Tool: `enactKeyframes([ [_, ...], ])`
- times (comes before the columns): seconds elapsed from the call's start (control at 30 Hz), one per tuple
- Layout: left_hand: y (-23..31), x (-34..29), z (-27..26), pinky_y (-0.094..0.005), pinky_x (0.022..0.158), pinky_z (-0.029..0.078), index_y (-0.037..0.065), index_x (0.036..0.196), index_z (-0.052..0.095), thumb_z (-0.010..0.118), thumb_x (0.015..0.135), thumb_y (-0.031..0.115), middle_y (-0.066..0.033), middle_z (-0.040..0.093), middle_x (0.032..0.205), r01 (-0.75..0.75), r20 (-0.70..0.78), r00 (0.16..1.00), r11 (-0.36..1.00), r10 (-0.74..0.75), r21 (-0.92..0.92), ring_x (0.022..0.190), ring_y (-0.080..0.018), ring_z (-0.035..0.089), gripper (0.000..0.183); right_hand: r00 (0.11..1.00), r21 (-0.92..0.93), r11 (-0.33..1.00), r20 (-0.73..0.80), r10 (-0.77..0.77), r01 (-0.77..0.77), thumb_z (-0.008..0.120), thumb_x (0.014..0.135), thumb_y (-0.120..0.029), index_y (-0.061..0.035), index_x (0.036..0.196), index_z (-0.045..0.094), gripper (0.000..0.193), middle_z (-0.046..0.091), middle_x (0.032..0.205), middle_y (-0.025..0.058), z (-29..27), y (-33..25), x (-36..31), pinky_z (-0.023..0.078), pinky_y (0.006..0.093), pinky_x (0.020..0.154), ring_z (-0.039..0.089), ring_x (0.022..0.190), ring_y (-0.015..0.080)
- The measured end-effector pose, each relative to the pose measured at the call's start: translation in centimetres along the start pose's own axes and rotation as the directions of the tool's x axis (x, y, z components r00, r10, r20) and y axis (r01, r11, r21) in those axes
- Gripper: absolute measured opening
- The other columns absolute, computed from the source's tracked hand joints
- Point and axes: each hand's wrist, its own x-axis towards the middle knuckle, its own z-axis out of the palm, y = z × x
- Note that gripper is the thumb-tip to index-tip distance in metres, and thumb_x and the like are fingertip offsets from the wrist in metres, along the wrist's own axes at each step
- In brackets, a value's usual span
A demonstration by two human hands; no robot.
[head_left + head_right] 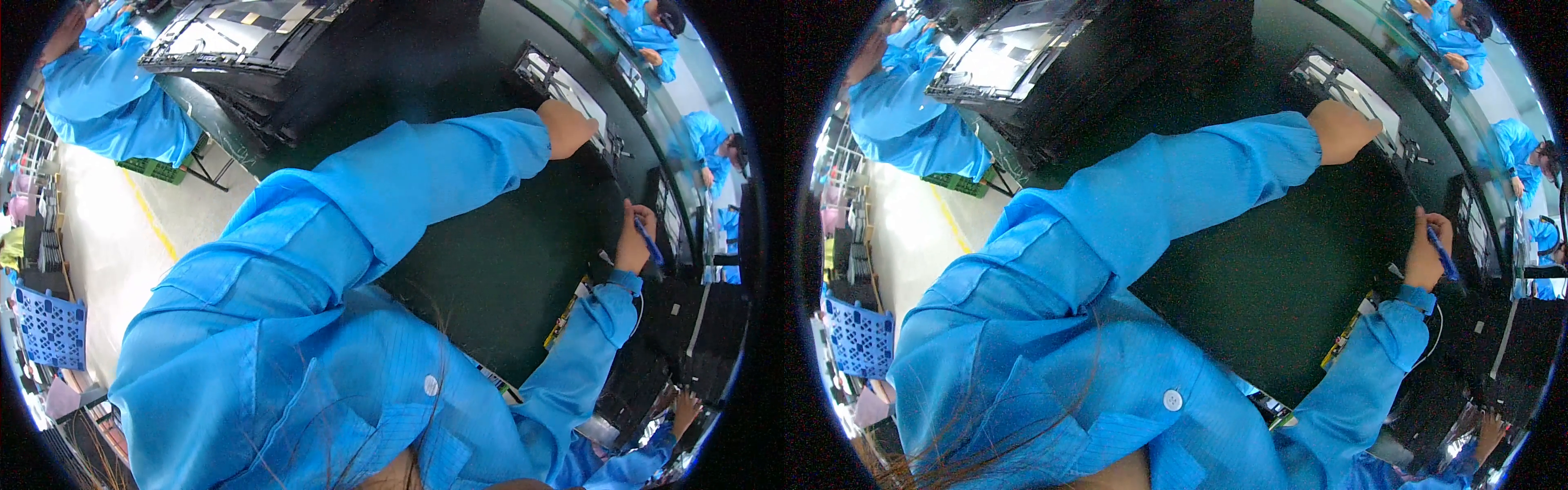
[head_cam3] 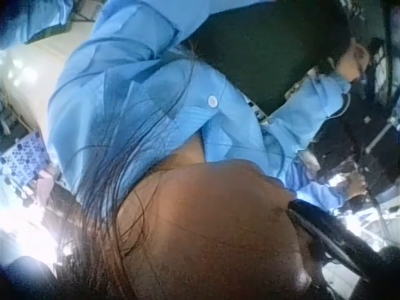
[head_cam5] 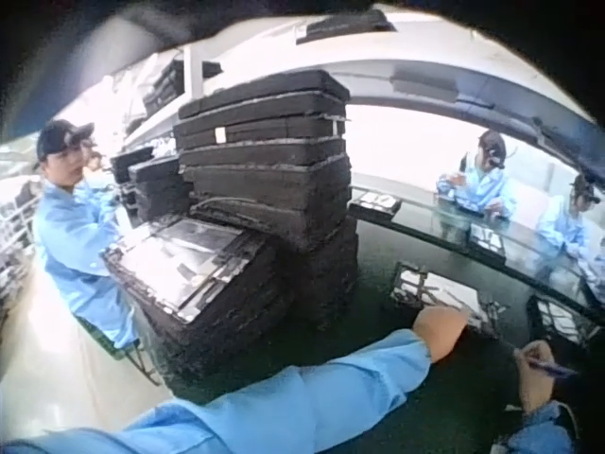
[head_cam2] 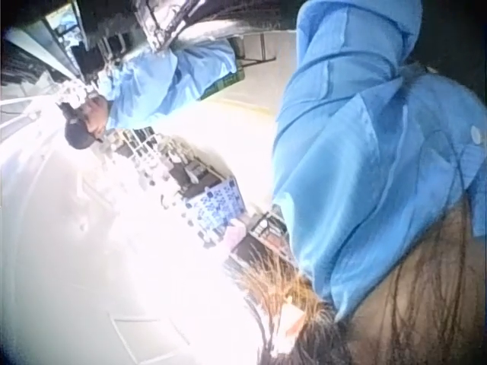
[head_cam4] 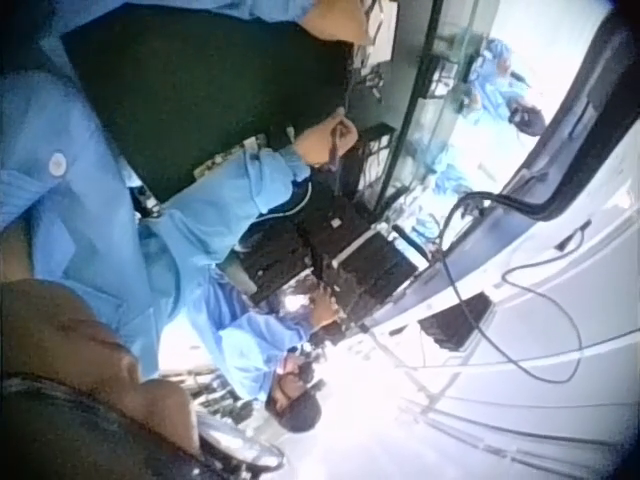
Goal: The person tests tablet screens on an assembly line by connecting cables, tapping the touchscreens to run display tests, disconnecting them, and replacing them with new devices.
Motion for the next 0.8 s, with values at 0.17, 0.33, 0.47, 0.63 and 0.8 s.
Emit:
enactKeyframes([
  [0.17,-1.1,1.1,2.9,-0.0499,0.076,0.042,0.005,0.098,0.051,0.052,0.078,0.025,-0.0189,0.059,0.084,0.002,0.067,0.998,0.995,0.005,-0.103,0.083,-0.0329,0.058,0.028,0.984,-0.363,0.923,0.16,-0.073,0.127,0.06,0.075,-0.015,-0.0051,0.096,0.055,0.023,0.056,0.082,0.0114,0.1,1.7,-0.3,0.043,0.0343,0.069,0.053,0.076,0.0249],
  [0.33,-2.1,0.9,3.7,-0.0572,0.099,0.016,0.007,0.117,0.043,0.047,0.083,0.037,-0.0172,0.048,0.114,0.062,0.246,0.968,0.998,-0.052,-0.033,0.115,-0.0324,0.037,0.046,0.964,-0.558,0.823,0.262,0.056,0.104,0.058,0.071,-0.007,-0.0043,0.102,0.055,0.031,0.058,0.093,0.0171,-0.4,0.7,-0.5,0.044,0.0395,0.076,0.054,0.088,0.0326],
  [0.47,-1.8,0.9,3.0,-0.0569,0.096,0.023,0.007,0.113,0.047,0.048,0.082,0.037,-0.0146,0.051,0.11,0.011,0.262,0.965,0.999,-0.001,-0.038,0.111,-0.0317,0.042,0.043,0.993,-0.709,0.696,0.113,-0.045,0.112,0.054,0.074,-0.014,-0.0001,0.1,0.055,0.03,0.057,0.097,0.0197,-2.5,-0.4,-0.5,0.043,0.0405,0.078,0.054,0.091,0.0335],
  [0.63,1.8,0.1,2.8,-0.0541,0.088,0.034,0.006,0.104,0.054,0.048,0.082,0.036,-0.0138,0.054,0.103,-0.239,0.27,0.922,0.956,0.279,-0.17,0.104,-0.0274,0.047,0.038,0.979,-0.824,0.565,0.095,0.181,-0.024,0.053,0.077,-0.028,0.0051,0.077,0.06,0.033,0.059,0.083,0.0224,-3.6,-0.1,-0.3,0.046,0.0434,0.072,0.057,0.08,0.0373],
  [0.8,7.0,-2.0,3.2,-0.0516,0.091,0.033,0.002,0.109,0.05,0.049,0.081,0.036,-0.014,0.053,0.105,-0.374,0.271,0.862,0.899,0.428,-0.228,0.105,-0.0276,0.047,0.044,0.973,-0.86,0.51,0.101,0.207,-0.019,0.047,0.082,-0.035,0.0046,0.092,0.057,0.042,0.056,0.1,0.0221,-2.6,1.3,-0.5,0.043,0.0438,0.081,0.052,0.095,0.0365],
])
